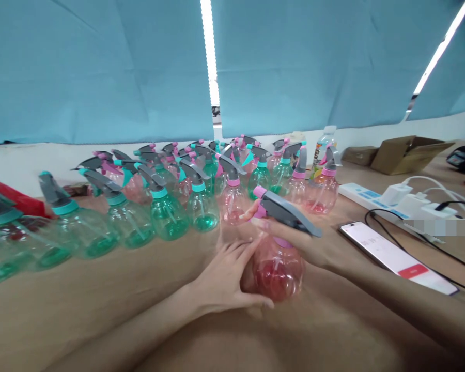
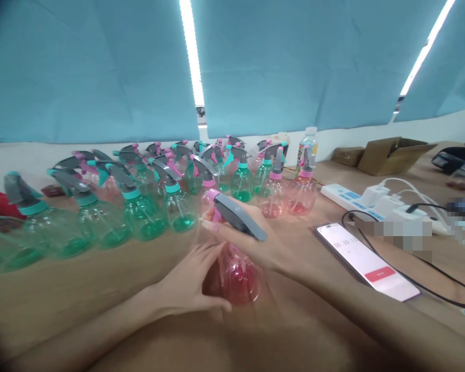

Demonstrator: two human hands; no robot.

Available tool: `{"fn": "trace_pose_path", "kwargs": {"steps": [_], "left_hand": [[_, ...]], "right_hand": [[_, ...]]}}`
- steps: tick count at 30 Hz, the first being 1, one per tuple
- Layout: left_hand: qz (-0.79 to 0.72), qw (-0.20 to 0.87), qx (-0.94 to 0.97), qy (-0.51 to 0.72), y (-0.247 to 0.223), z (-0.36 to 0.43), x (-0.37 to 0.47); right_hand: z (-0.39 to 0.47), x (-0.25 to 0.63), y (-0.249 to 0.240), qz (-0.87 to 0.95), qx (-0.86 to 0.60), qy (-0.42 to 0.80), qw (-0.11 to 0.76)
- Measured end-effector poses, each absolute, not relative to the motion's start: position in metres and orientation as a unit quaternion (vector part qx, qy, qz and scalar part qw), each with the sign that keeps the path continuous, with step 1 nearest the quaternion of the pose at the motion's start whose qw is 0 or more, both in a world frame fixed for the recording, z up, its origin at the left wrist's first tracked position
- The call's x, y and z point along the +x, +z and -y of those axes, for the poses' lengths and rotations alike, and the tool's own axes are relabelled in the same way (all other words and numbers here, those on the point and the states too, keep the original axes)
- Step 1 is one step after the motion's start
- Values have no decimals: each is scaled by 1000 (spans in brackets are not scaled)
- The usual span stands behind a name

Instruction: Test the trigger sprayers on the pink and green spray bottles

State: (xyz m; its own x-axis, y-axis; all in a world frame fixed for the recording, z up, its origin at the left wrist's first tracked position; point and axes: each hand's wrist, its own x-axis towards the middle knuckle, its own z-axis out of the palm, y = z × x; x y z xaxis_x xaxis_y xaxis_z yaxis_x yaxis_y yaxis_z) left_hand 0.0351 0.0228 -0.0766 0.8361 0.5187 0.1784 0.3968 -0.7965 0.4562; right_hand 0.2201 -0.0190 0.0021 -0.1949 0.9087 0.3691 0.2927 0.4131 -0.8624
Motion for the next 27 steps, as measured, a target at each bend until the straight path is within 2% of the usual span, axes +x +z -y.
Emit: {"fn": "trace_pose_path", "kwargs": {"steps": [7,13,27], "left_hand": [[-324,145,932,76,-78,-26,-2],[-321,139,934,67,-79,-24,-4],[-321,164,930,67,-81,-25,-6]], "right_hand": [[2,225,-9,696,-490,255,460],[-10,224,-9,694,-513,207,460],[-15,231,-23,722,-493,209,439]]}}
